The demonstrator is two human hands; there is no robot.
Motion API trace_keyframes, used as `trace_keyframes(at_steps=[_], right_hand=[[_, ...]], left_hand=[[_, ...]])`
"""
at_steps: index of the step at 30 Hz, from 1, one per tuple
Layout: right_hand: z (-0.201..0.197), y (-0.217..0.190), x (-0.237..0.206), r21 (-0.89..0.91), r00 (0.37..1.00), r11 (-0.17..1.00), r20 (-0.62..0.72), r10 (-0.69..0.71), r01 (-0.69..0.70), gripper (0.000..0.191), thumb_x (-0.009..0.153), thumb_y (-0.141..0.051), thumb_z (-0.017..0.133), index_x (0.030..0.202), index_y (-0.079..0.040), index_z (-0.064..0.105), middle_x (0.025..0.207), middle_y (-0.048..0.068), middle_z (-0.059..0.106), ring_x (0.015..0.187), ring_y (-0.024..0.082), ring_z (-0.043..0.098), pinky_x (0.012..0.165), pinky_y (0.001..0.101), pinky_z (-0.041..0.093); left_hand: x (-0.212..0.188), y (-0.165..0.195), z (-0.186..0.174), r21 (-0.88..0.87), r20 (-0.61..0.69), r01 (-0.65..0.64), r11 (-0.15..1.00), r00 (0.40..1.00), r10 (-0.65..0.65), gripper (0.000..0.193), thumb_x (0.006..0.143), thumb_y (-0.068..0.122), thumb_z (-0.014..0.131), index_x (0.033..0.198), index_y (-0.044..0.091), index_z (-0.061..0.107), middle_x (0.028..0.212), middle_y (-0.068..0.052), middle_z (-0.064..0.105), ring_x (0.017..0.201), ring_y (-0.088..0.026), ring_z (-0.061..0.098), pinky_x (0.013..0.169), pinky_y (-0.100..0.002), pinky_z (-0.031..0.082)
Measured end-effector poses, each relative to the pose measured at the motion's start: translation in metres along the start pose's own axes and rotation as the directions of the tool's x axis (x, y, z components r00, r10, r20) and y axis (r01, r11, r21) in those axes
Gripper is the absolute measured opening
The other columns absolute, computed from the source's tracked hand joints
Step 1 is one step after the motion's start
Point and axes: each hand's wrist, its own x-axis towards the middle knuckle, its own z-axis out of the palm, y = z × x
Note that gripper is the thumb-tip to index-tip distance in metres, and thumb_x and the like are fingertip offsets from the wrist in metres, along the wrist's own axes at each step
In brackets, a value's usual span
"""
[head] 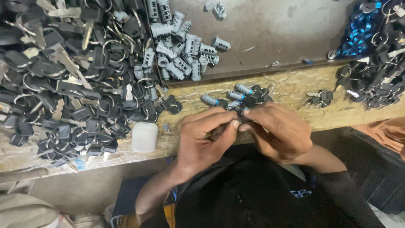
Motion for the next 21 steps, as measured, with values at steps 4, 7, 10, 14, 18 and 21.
trace_keyframes(at_steps=[4,7,10,14,18,21], right_hand=[[-0.012,0.014,0.025,0.097,0.977,0.991,0.205,0.066,-0.087,0.018,0.089,0.002,0.072,0.107,0.002,0.072,0.095,0.016,0.075,0.075,0.023,0.073,0.062,0.0317,0.055],[-0.019,0.042,0.065,-0.028,0.962,0.982,0.196,0.188,-0.186,0.017,0.091,-0.004,0.074,0.108,-0.005,0.078,0.093,0.012,0.079,0.065,0.016,0.071,0.053,0.0281,0.049],[-0.011,0.062,0.092,-0.272,0.96,0.96,0.245,0.134,-0.064,0.029,0.088,-0.012,0.083,0.114,-0.001,0.076,0.1,0.012,0.076,0.079,0.024,0.068,0.068,0.0351,0.052],[-0.009,0.06,0.097,-0.331,0.974,0.94,0.175,0.146,-0.082,0.026,0.095,-0.009,0.083,0.118,-0.003,0.073,0.115,0.009,0.074,0.102,0.026,0.069,0.09,0.0346,0.056],[-0.027,0.046,0.092,-0.491,0.978,0.861,0.079,0.194,-0.131,0.027,0.084,0.005,0.079,0.111,0.002,0.074,0.108,0.017,0.072,0.093,0.032,0.069,0.079,0.0367,0.055],[-0.032,0.025,0.07,-0.154,0.941,0.933,0.053,0.335,-0.324,0.029,0.088,0.005,0.076,0.116,-0.001,0.071,0.116,0.015,0.071,0.102,0.026,0.073,0.088,0.0319,0.056]], left_hand=[[0.005,-0.015,0.001,-0.144,-0.051,0.125,0.982,0.99,-0.134,0.006,0.097,-0.001,0.07,0.102,-0.002,0.074,0.079,0.003,0.064,0.065,-0.001,0.047,0.056,-0.02,0.036],[0.001,-0.025,0.007,-0.176,-0.206,0.201,0.964,0.95,-0.236,0.005,0.096,0.001,0.07,0.1,-0.002,0.072,0.08,0.005,0.063,0.063,0.0,0.045,0.053,-0.02,0.033],[-0.006,-0.034,0.009,-0.121,-0.275,0.134,0.984,0.948,-0.163,0.004,0.099,0.001,0.067,0.101,-0.002,0.069,0.081,0.005,0.057,0.067,0.0,0.042,0.057,-0.02,0.034],[-0.008,-0.035,0.005,-0.29,-0.19,0.14,0.947,0.961,-0.2,0.006,0.106,0.001,0.061,0.102,-0.003,0.064,0.084,0.002,0.057,0.071,-0.001,0.045,0.061,-0.02,0.037],[0.002,-0.021,0.002,-0.496,-0.069,0.242,0.834,0.946,-0.316,0.013,0.106,0.003,0.055,0.099,-0.004,0.062,0.086,-0.003,0.064,0.065,-0.004,0.051,0.058,-0.021,0.041],[0.015,-0.005,0.006,-0.636,0.096,0.327,0.699,0.932,-0.35,0.013,0.104,0.003,0.057,0.099,-0.006,0.064,0.086,-0.007,0.066,0.061,-0.007,0.052,0.052,-0.024,0.041]])
